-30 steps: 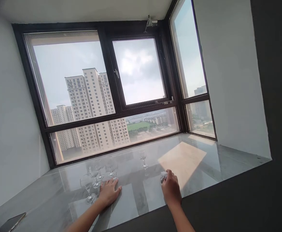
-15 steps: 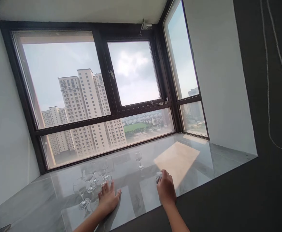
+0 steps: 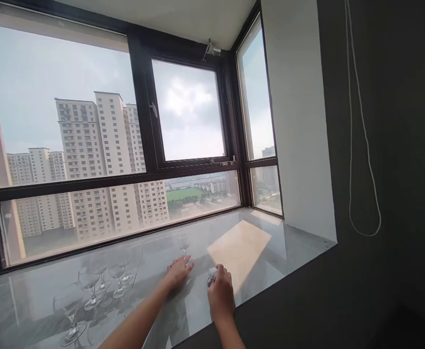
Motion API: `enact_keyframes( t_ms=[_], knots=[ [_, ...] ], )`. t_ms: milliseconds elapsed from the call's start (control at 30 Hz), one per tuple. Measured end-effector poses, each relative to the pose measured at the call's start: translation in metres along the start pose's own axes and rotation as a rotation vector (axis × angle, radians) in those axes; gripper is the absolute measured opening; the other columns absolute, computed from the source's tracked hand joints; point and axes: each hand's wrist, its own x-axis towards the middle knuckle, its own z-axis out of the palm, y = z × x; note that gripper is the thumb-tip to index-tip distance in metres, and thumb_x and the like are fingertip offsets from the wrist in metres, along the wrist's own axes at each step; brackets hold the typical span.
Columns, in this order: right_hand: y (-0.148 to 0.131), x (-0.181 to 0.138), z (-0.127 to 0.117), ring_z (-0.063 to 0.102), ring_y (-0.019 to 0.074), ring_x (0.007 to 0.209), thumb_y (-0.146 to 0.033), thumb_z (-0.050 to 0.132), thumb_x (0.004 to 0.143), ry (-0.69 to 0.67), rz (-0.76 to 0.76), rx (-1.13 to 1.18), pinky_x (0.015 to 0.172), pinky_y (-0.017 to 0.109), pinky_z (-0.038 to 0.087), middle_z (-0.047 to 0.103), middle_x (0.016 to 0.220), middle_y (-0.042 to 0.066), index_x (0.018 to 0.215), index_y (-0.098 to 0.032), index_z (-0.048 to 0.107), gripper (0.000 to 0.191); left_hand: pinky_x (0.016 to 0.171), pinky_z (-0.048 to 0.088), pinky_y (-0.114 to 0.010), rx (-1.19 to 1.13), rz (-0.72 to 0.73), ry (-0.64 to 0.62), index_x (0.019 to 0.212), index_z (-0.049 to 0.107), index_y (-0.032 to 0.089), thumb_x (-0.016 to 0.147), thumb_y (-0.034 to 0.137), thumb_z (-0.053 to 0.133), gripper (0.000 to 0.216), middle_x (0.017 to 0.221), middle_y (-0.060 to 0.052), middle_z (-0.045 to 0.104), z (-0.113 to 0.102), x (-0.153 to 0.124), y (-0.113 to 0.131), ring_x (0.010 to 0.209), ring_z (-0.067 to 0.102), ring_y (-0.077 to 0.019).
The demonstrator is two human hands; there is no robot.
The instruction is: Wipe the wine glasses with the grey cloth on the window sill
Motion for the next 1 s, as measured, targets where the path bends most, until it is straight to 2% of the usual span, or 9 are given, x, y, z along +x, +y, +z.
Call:
enact_keyframes(
  t_ms=[133,267,367,500,600,700,800,900,1000],
  knots=[
    [-0.001,0.0,-0.002,0.064,0.026,0.107,-0.004,0.045,0.088,-0.021,0.0,-0.022,0.09,0.033,0.049,0.069,0.108,0.009,0.115,-0.021,0.056,0.034,0.122,0.02,-0.058,0.034,0.064,0.008,0.151,0.048,0.028,0.098,0.052,0.034,0.06,0.165,-0.007,0.037,0.002,-0.015,-0.006,0.15,0.031,-0.0345],
    [0.0,-0.001,-0.003,0.062,0.026,0.108,-0.005,0.045,0.09,-0.036,-0.007,-0.041,0.09,0.033,0.048,0.069,0.109,0.01,0.116,-0.02,0.055,0.032,0.121,0.025,-0.052,0.064,0.093,0.035,0.145,0.055,0.031,0.098,0.052,0.035,0.056,0.158,-0.005,0.048,-0.006,-0.055,-0.023,0.146,0.037,-0.0314],
    [0.003,-0.001,-0.001,0.061,0.0275,0.109,-0.007,0.047,0.089,-0.044,-0.022,-0.032,0.089,0.034,0.048,0.069,0.109,0.012,0.116,-0.018,0.055,0.03,0.119,0.029,-0.048,0.077,0.116,0.089,0.135,0.063,0.035,0.097,0.05,0.039,0.048,0.145,-0.004,0.059,-0.013,-0.102,-0.05,0.138,0.046,-0.0281],
    [0.008,0.001,0.004,0.062,0.0286,0.105,-0.008,0.047,0.089,-0.045,-0.036,-0.033,0.083,0.034,0.048,0.069,0.104,0.013,0.114,-0.018,0.056,0.028,0.114,0.033,-0.041,0.088,0.014,0.168,0.123,0.066,0.03,0.094,0.04,0.045,0.038,0.134,-0.006,0.063,-0.021,-0.165,-0.097,0.129,0.051,-0.0251],
    [0.009,0.003,0.006,0.063,0.029,0.103,-0.008,0.048,0.089,-0.037,-0.04,-0.034,0.084,0.035,0.048,0.069,0.103,0.013,0.11,-0.018,0.057,0.026,0.109,0.037,-0.037,0.103,-0.087,0.193,0.113,0.065,0.026,0.092,0.034,0.045,0.03,0.128,-0.008,0.065,-0.027,-0.188,-0.129,0.123,0.055,-0.0245],
    [0.009,0.004,0.006,0.065,0.0288,0.101,-0.008,0.049,0.088,-0.029,-0.042,-0.029,0.084,0.035,0.048,0.07,0.101,0.011,0.107,-0.021,0.058,0.025,0.105,0.04,-0.036,0.104,-0.151,0.197,0.102,0.065,0.025,0.09,0.03,0.048,0.021,0.12,-0.007,0.067,-0.032,-0.186,-0.151,0.119,0.058,-0.0248],
    [0.01,0.004,0.008,0.065,0.0286,0.101,-0.007,0.048,0.088,-0.026,-0.044,-0.028,0.081,0.034,0.049,0.07,0.098,0.011,0.108,-0.021,0.058,0.026,0.099,0.043,-0.033,0.053,-0.143,0.244,0.096,0.063,0.026,0.087,0.024,0.05,0.016,0.111,-0.004,0.07,-0.032,-0.169,-0.157,0.112,0.061,-0.0233],
    [0.011,0.004,0.011,0.065,0.0277,0.102,-0.006,0.047,0.088,-0.024,-0.043,-0.045,0.083,0.034,0.05,0.07,0.101,0.011,0.11,-0.021,0.056,0.028,0.097,0.043,-0.03,-0.001,-0.054,0.304,0.095,0.061,0.027,0.08,0.015,0.052,0.021,0.107,-0.001,0.069,-0.026,-0.149,-0.142,0.107,0.062,-0.0211],
    [0.013,0.005,0.014,0.066,0.0276,0.104,-0.006,0.048,0.088,-0.008,-0.037,-0.061,0.087,0.034,0.05,0.071,0.105,0.012,0.111,-0.021,0.056,0.029,0.092,0.042,-0.027,-0.033,0.039,0.334,0.09,0.058,0.025,0.076,0.005,0.048,0.026,0.102,-0.001,0.068,-0.018,-0.131,-0.113,0.102,0.062,-0.0188]
  ],
)
